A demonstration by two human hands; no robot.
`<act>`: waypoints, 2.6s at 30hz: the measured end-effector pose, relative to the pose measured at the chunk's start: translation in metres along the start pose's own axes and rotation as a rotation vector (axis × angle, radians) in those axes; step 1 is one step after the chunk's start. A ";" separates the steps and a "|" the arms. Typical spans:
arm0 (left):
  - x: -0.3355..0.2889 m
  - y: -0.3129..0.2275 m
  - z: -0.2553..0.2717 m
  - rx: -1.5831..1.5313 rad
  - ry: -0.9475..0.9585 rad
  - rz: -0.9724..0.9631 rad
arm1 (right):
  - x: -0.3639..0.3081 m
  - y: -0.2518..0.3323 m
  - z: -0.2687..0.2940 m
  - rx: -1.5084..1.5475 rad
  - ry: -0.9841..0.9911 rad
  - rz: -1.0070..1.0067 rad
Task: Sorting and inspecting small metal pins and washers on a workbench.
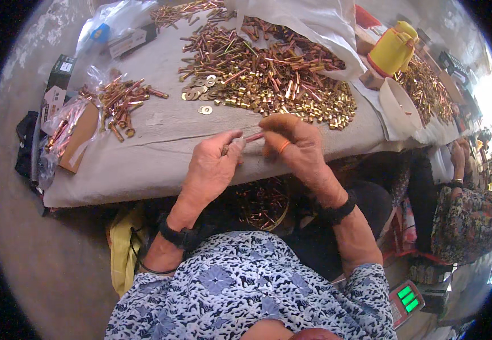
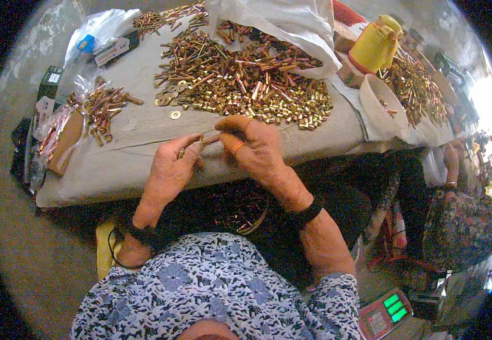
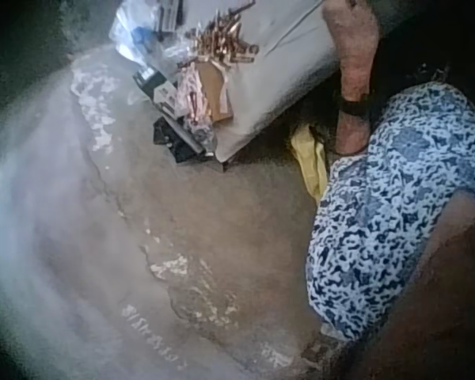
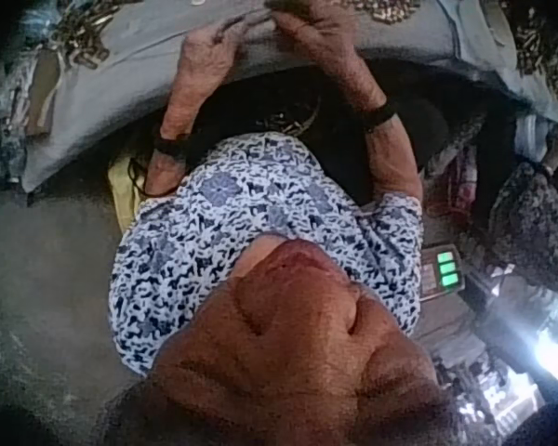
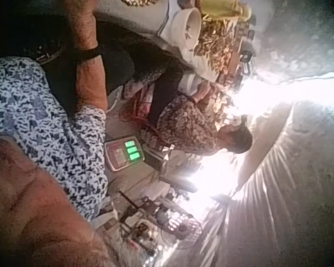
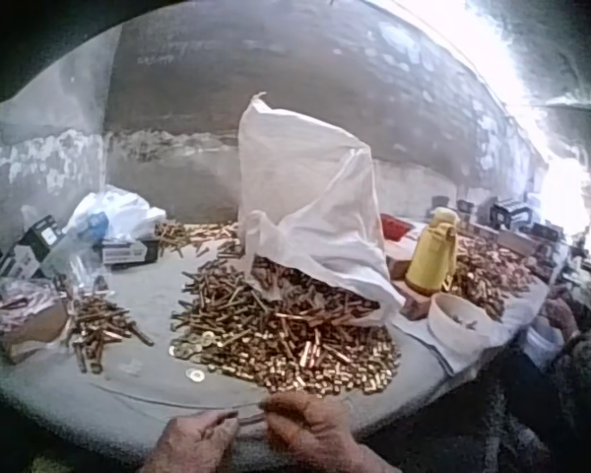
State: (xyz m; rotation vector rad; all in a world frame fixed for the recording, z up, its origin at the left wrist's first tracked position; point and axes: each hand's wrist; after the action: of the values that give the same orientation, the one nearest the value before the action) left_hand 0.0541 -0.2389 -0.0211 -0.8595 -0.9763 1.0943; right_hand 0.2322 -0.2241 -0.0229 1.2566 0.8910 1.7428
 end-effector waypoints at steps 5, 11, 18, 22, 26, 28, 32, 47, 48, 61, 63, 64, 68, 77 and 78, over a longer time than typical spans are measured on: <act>-0.001 -0.005 0.001 -0.088 0.157 0.110 | -0.003 0.011 -0.006 0.125 0.104 -0.242; 0.006 -0.004 0.016 -0.211 0.052 0.289 | 0.039 -0.011 -0.006 -0.621 -0.171 0.172; 0.006 -0.007 0.020 -0.365 0.051 0.369 | 0.052 -0.030 -0.010 -1.035 -0.100 0.284; 0.007 -0.002 0.020 -0.380 0.061 0.348 | 0.043 -0.019 -0.010 -0.922 -0.185 0.288; 0.009 -0.005 0.018 -0.305 0.059 0.351 | 0.030 -0.023 -0.007 -0.471 -0.239 0.122; 0.009 -0.006 0.017 -0.277 0.057 0.338 | 0.026 -0.013 -0.007 -0.263 -0.219 -0.089; 0.009 -0.001 0.016 -0.269 0.063 0.317 | 0.021 0.007 -0.011 0.152 -0.154 -0.140; 0.008 -0.008 0.015 -0.109 0.115 0.287 | 0.008 0.008 0.002 -0.153 0.054 -0.053; 0.008 -0.008 0.014 -0.098 0.102 0.275 | 0.009 0.007 0.002 -0.208 0.041 -0.011; 0.007 -0.006 0.015 -0.158 0.140 0.299 | 0.005 0.013 0.003 0.040 0.064 -0.165; 0.006 -0.007 0.015 -0.142 0.136 0.278 | 0.006 0.007 0.005 -0.097 0.052 -0.059; 0.006 -0.007 0.014 -0.114 0.128 0.265 | 0.006 0.005 0.005 -0.165 0.047 -0.006; 0.004 -0.004 0.010 -0.065 0.104 0.206 | 0.005 0.006 0.006 -0.309 0.010 0.043; 0.000 -0.011 0.002 0.051 0.018 0.116 | 0.007 0.000 0.000 -0.496 -0.118 0.146; 0.000 -0.009 0.001 0.066 0.012 0.097 | 0.007 0.000 -0.001 -0.481 -0.121 0.126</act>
State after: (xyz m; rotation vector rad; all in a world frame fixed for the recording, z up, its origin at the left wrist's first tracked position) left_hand 0.0560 -0.2411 -0.0122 -0.8657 -0.8912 1.1958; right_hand 0.2301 -0.2179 -0.0202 1.0944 0.2972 1.8152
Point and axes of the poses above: each hand's wrist, its own x-axis towards the middle knuckle, its own z-axis out of the back of the hand, y = z × x, and after that the axes turned 5 degrees about -x, right-handed
